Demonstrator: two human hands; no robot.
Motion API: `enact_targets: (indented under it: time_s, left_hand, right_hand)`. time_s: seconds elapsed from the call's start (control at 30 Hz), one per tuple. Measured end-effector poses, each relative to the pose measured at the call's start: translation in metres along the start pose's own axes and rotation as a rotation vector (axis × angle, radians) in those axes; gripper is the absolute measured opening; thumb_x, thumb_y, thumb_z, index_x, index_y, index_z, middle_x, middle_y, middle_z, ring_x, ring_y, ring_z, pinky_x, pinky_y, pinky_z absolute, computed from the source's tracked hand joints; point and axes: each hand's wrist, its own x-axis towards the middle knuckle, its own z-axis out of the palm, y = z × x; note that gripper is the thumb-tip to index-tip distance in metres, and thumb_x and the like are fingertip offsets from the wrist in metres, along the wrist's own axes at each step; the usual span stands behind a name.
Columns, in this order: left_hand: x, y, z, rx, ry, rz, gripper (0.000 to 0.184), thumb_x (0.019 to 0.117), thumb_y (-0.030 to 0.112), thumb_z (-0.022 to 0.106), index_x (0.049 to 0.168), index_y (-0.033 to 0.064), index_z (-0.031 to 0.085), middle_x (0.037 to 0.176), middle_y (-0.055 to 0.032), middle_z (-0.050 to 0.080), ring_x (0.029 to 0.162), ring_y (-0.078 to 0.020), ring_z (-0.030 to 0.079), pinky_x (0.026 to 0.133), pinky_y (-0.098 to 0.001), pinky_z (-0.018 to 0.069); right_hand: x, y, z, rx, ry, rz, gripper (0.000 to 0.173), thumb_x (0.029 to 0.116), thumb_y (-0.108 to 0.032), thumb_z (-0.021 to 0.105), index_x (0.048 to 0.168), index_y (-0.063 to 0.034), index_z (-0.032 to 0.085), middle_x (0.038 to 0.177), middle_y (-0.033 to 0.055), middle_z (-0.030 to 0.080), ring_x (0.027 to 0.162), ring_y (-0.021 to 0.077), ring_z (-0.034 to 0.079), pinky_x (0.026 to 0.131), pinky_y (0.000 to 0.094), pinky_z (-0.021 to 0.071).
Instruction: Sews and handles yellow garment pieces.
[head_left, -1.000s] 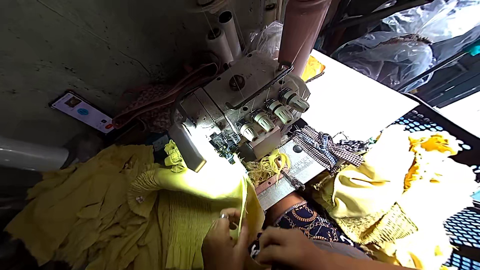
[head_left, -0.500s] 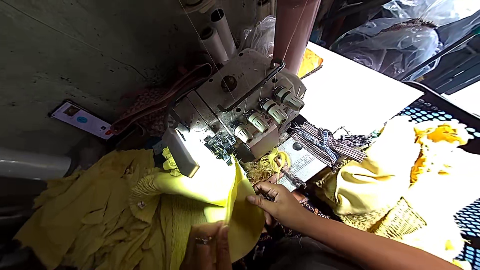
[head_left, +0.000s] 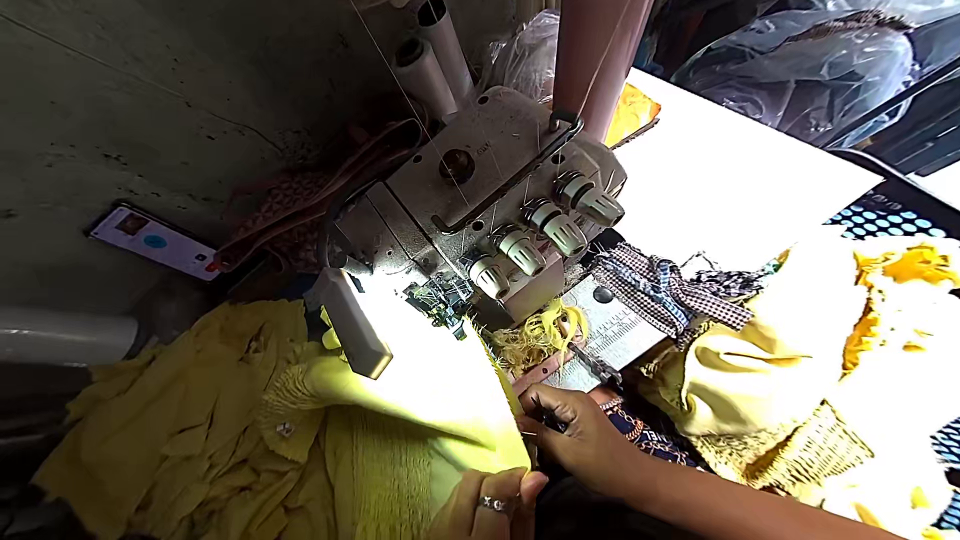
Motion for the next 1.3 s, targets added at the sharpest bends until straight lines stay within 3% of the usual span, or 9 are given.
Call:
enact_targets:
  time_s: [0.1,0.4,0.63,0.8,0.9,1.07,1.2,1.23,1.3]
  left_hand:
    - [0.004,0.002,0.010,0.057,-0.033,-0.020,0.024,0.0983,0.026,0.065,0.087,0.0061,0.073,0.070,-0.0066,0.063,0.065,-0.0089,0.061,0.060,-0.0163,0.0485]
    - [0.042,-0.031,0.027,0.266,0.090,0.052,0.033,0.1006,0.031,0.058,0.083,0.0073,0.072,0.069,-0.0031,0.062,0.062,-0.0079,0.060,0.056,-0.0185,0.0477]
    - [0.060,-0.060,0.012,0.194,-0.016,0.127,0.026,0.0952,0.036,0.063,0.087,0.0146,0.076,0.071,0.0013,0.063,0.064,-0.0053,0.059,0.056,-0.0207,0.0451]
    - [0.064,-0.078,-0.001,-0.032,-0.109,0.073,0.020,0.0895,0.034,0.067,0.091,0.0161,0.075,0.082,0.0053,0.071,0.077,0.0014,0.065,0.066,-0.0183,0.0525]
    - [0.064,-0.078,-0.003,-0.023,-0.107,0.055,0.020,0.0884,0.030,0.062,0.089,0.0152,0.075,0.082,0.0050,0.071,0.077,0.0008,0.065,0.066,-0.0189,0.0519]
    - [0.049,-0.068,-0.002,0.017,0.018,-0.002,0.022,0.0901,0.021,0.055,0.088,0.0057,0.072,0.083,-0.0021,0.067,0.083,-0.0028,0.062,0.076,-0.0168,0.0501]
    - [0.030,-0.060,-0.013,-0.058,0.058,-0.224,0.020,0.0939,0.007,0.055,0.102,-0.0084,0.065,0.099,-0.0085,0.061,0.096,0.0016,0.058,0.088,-0.0109,0.0467]
    - [0.025,-0.059,-0.015,-0.103,0.076,-0.265,0.019,0.0935,0.005,0.058,0.105,-0.0088,0.064,0.100,-0.0076,0.063,0.097,0.0028,0.060,0.088,-0.0117,0.0485]
    - [0.019,-0.055,-0.018,-0.173,0.129,-0.335,0.018,0.0927,0.001,0.060,0.109,-0.0073,0.062,0.103,-0.0035,0.067,0.098,0.0046,0.062,0.088,-0.0132,0.0524]
  right_hand:
    - [0.001,0.003,0.000,-0.001,0.009,-0.040,0.007,0.0916,-0.012,0.065,0.091,-0.0053,0.066,0.078,-0.0052,0.065,0.072,-0.0087,0.057,0.066,0.0086,0.0466]
    - [0.031,-0.001,-0.003,-0.006,0.039,-0.053,0.016,0.0970,-0.017,0.066,0.101,-0.0024,0.069,0.085,-0.0035,0.068,0.075,-0.0067,0.061,0.071,0.0106,0.0513]
    - [0.030,0.006,-0.006,-0.138,0.135,-0.221,0.021,0.0940,-0.024,0.073,0.094,-0.0051,0.065,0.081,-0.0034,0.068,0.074,-0.0080,0.060,0.068,0.0075,0.0482]
    - [0.026,0.006,-0.010,-0.541,0.172,-0.388,0.034,0.0950,-0.044,0.069,0.088,-0.0107,0.069,0.078,0.0020,0.055,0.070,0.0063,0.054,0.060,0.0166,0.0445]
    - [0.027,-0.004,-0.011,-0.659,0.121,-0.447,0.031,0.0922,-0.038,0.067,0.078,-0.0103,0.065,0.069,0.0025,0.056,0.063,0.0112,0.054,0.054,0.0227,0.0423]
    - [0.027,-0.014,-0.014,-0.083,-0.096,0.035,0.030,0.0940,-0.034,0.071,0.079,-0.0092,0.067,0.071,-0.0076,0.058,0.065,-0.0078,0.050,0.058,0.0100,0.0385]
    - [0.025,-0.005,-0.011,0.096,-0.032,0.193,0.022,0.0892,-0.032,0.076,0.085,-0.0106,0.071,0.112,-0.0019,0.066,0.096,-0.0046,0.059,0.078,0.0123,0.0482]
    - [0.025,-0.004,-0.012,0.107,-0.046,0.216,0.021,0.0892,-0.031,0.077,0.085,-0.0112,0.070,0.114,-0.0023,0.067,0.096,-0.0054,0.059,0.077,0.0121,0.0486]
    - [0.027,-0.005,-0.014,0.149,-0.106,0.290,0.017,0.0888,-0.029,0.078,0.087,-0.0149,0.069,0.099,-0.0091,0.069,0.074,-0.0099,0.058,0.059,0.0093,0.0457]
